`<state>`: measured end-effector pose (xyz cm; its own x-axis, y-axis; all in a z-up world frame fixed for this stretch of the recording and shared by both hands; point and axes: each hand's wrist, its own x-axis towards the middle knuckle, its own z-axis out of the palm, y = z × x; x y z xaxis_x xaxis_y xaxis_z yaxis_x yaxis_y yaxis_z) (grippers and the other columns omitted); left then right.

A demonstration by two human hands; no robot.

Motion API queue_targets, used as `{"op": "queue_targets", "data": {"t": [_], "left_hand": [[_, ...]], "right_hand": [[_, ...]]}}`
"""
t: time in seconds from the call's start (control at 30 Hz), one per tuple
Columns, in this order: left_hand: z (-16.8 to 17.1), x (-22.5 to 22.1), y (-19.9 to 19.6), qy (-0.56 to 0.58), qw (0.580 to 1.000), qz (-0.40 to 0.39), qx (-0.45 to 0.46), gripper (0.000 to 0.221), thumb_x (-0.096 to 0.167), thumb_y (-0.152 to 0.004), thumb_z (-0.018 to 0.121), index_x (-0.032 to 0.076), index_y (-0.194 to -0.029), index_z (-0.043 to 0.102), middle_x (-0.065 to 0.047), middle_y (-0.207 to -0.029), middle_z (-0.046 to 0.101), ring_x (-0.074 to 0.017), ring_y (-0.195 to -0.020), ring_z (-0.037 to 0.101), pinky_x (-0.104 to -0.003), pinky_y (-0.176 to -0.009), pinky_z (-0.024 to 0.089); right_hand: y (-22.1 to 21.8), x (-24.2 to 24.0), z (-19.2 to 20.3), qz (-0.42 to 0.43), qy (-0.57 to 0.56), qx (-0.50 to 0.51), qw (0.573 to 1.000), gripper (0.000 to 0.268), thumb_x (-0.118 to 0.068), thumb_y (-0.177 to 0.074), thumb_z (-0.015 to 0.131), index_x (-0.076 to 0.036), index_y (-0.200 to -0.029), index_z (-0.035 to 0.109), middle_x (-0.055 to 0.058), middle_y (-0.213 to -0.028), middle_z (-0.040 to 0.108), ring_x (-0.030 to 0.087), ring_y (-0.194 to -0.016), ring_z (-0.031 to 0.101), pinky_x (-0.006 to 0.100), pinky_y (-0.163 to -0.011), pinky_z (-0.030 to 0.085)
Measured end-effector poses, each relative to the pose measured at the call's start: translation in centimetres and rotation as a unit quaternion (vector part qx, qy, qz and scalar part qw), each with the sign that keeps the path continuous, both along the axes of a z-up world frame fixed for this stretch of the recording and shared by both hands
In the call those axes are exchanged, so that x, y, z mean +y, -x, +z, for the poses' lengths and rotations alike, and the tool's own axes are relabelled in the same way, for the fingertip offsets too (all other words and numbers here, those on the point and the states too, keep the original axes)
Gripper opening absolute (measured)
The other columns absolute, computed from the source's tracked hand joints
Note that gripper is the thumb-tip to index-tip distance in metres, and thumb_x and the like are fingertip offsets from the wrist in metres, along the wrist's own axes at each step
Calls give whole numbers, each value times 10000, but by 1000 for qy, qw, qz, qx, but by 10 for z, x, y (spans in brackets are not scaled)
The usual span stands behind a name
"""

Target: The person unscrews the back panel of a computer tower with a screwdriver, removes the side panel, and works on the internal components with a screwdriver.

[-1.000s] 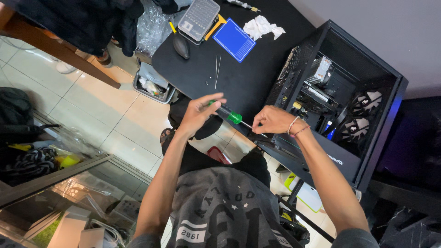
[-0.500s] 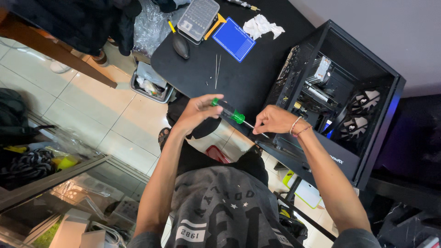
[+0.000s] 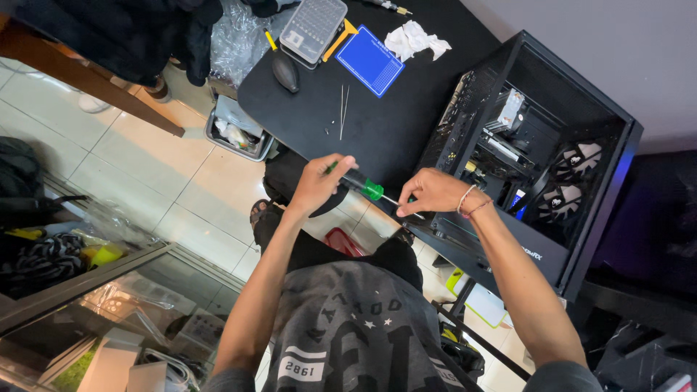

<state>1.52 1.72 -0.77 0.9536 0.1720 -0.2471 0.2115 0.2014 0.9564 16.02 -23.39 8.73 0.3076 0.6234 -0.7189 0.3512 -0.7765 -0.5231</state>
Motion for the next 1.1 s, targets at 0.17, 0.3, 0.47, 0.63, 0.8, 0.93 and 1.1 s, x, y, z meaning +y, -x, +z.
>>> {"op": "queue_targets", "data": {"t": [0.17, 0.3, 0.47, 0.63, 0.8, 0.93, 1.1], "left_hand": [[12, 13, 5, 132, 985, -70, -82, 455, 158, -987, 612, 69, -1428, 682, 14, -709, 501, -125, -616, 608, -298, -697, 594], [13, 20, 10, 148, 980, -69, -109, 525, 59, -964, 637, 45, -1489, 626, -50, -759, 595, -156, -656, 676, -305, -710, 572], [12, 21, 9, 20, 999, -17, -21, 225, 235, -986, 834, 47, -1106, 802, -62, -791, 631, -192, -744, 718, -349, -776, 625], [14, 20, 8, 90, 994, -33, -61, 436, 161, -956, 791, 100, -1381, 716, -177, -1277, 719, -219, -990, 761, -356, -877, 629], [24, 23, 7, 145, 986, -56, -52, 343, 110, -976, 764, 56, -1314, 746, -236, -1279, 751, -314, -1035, 780, -439, -907, 656], [31, 16, 8, 98, 994, -40, -20, 254, 189, -1042, 737, -5, -1203, 766, -291, -1117, 723, -404, -830, 800, -457, -685, 700], [40, 22, 12, 84, 995, -40, -44, 311, 214, -1040, 734, 33, -1292, 749, -234, -985, 706, -385, -786, 806, -450, -649, 712]], "right_hand": [[-2, -8, -9, -16, -9, 1, 1000, 143, -324, -756, 892, -226, -860, 891, -103, -445, 358, 96, -476, 454, 285, -543, 379], [-3, -5, -5, -6, -19, 12, 1000, 105, -286, -784, 865, -223, -864, 890, -114, -456, 365, 82, -480, 452, 270, -541, 376], [-3, -4, -11, 23, -5, 18, 1000, 115, -271, -804, 811, -228, -875, 889, -94, -458, 373, 103, -495, 475, 282, -551, 391], [-5, -6, -24, 33, 4, -5, 999, 109, -304, -747, 838, -251, -832, 883, -63, -438, 418, 138, -503, 516, 302, -574, 427], [-2, -5, -20, 32, 5, -15, 999, 116, -292, -720, 843, -244, -820, 875, -46, -440, 414, 144, -512, 520, 307, -583, 432], [1, -4, -12, 4, 6, -22, 1000, 152, -321, -685, 894, -246, -817, 877, -30, -416, 418, 160, -480, 517, 314, -564, 433], [0, -7, -12, -18, -5, -2, 1000, 146, -281, -722, 904, -195, -837, 877, -92, -412, 402, 116, -471, 485, 280, -550, 418]]}}
